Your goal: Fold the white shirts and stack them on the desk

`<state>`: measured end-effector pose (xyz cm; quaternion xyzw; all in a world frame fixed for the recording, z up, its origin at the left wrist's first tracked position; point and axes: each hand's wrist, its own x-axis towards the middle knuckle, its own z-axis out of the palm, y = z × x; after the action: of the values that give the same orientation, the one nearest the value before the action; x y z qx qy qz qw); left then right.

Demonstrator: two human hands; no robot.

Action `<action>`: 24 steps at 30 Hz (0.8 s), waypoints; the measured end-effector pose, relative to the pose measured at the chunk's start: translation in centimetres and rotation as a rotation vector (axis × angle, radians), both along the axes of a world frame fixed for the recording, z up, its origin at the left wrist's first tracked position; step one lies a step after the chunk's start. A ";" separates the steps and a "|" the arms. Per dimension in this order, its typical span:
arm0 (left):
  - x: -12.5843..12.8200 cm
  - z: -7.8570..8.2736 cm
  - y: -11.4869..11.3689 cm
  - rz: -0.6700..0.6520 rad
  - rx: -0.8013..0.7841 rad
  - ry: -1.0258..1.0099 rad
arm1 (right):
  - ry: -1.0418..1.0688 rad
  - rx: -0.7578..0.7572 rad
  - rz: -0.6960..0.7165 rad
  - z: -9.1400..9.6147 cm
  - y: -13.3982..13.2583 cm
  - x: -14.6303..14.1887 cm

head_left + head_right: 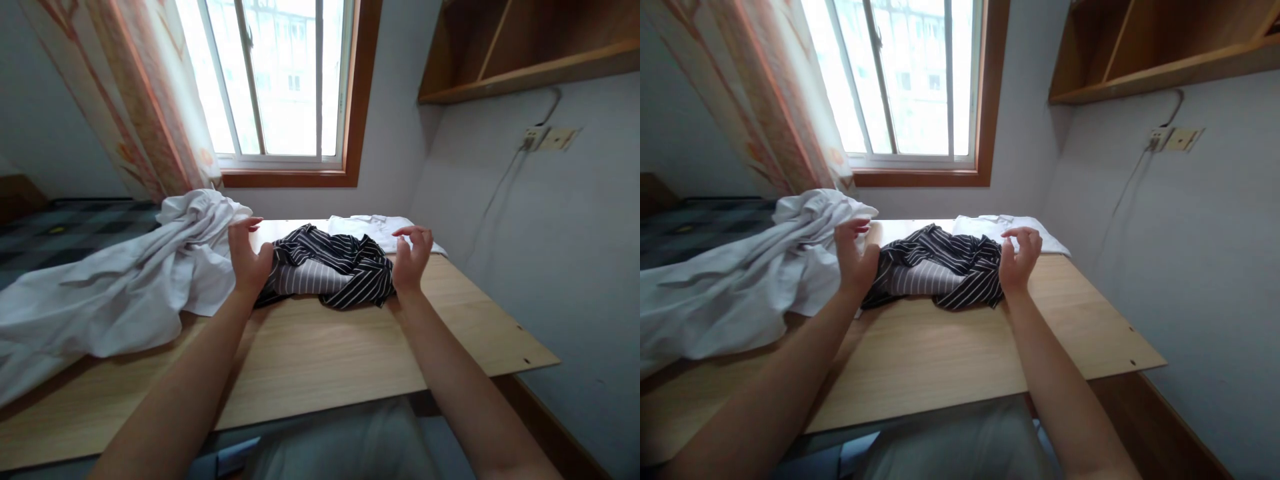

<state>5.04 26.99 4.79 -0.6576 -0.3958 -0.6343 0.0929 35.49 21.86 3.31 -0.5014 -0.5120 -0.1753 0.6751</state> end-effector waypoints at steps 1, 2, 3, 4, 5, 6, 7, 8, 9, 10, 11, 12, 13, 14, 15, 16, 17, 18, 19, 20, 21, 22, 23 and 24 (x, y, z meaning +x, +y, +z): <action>0.2 0.1 -0.2 -0.001 0.000 0.019 | -0.003 -0.013 0.001 0.1 0.1 -0.1; 0.4 0.2 -0.4 0.003 -0.009 0.041 | -0.018 -0.042 0.017 0.0 0.2 -0.3; 0.7 0.2 -0.5 0.008 -0.037 0.075 | -0.046 -0.083 0.048 -0.1 0.3 -0.6; 1.0 0.1 -0.6 0.011 -0.087 0.124 | -0.086 -0.137 0.095 -0.3 0.4 -1.0; 1.3 -0.1 -0.6 0.005 -0.159 0.190 | -0.137 -0.201 0.158 -0.7 0.6 -1.5; 1.5 -0.5 -0.6 -0.011 -0.249 0.279 | -0.199 -0.274 0.232 -1.2 0.7 -2.0; 1.7 -1.0 -0.6 -0.033 -0.350 0.384 | -0.270 -0.358 0.310 -1.7 0.8 -2.5; 1.9 -1.6 -0.5 -0.052 -0.452 0.498 | -0.345 -0.452 0.376 -2.3 0.8 -3.1; 2.0 -2.1 -0.5 -0.057 -0.541 0.608 | -0.418 -0.555 0.420 -2.9 0.8 -3.5; 2.1 -2.6 -0.5 -0.043 -0.609 0.703 | -0.488 -0.656 0.435 -3.4 0.8 -3.9; 2.2 -3.0 -0.5 -0.013 -0.654 0.773 | -0.548 -0.747 0.422 -3.8 0.7 -4.2; 2.2 -3.2 -0.5 0.021 -0.680 0.815 | -0.592 -0.820 0.389 -4.1 0.7 -4.4; 2.3 -3.2 -0.6 0.054 -0.694 0.830 | -0.615 -0.868 0.349 -4.2 0.7 -4.4; 2.3 -3.1 -0.6 0.079 -0.707 0.829 | -0.618 -0.894 0.318 -4.3 0.7 -4.4; 2.2 -2.9 -0.7 0.102 -0.724 0.818 | -0.605 -0.907 0.303 -4.2 0.8 -4.2; 2.2 -2.5 -0.7 0.127 -0.746 0.798 | -0.575 -0.914 0.301 -4.1 0.9 -4.0; 2.1 -2.1 -0.6 0.160 -0.764 0.770 | -0.528 -0.916 0.306 -4.0 1.0 -3.7; 1.9 -1.8 -0.6 0.199 -0.772 0.734 | -0.468 -0.909 0.312 -3.8 1.2 -3.3; 1.6 -1.4 -0.4 0.242 -0.770 0.685 | -0.393 -0.886 0.311 -3.7 1.5 -2.9; 1.3 -1.1 -0.2 0.282 -0.760 0.622 | -0.303 -0.839 0.300 -3.6 1.7 -2.4; 0.9 -0.8 0.0 0.315 -0.742 0.547 | -0.202 -0.768 0.281 -3.4 2.0 -1.9; 0.4 -0.6 0.3 0.338 -0.717 0.469 | -0.096 -0.679 0.258 -3.3 2.3 -1.3; -0.1 -0.6 0.6 0.351 -0.689 0.390 | 0.013 -0.588 0.232 -3.2 2.6 -0.7; -0.6 -0.6 0.9 0.357 -0.657 0.319 | 0.125 -0.506 0.205 -3.1 2.9 -0.2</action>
<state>4.40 27.92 4.19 -0.6633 -0.6660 -0.3380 0.0468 35.30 24.71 0.25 -0.6094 -0.5450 0.0586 0.5729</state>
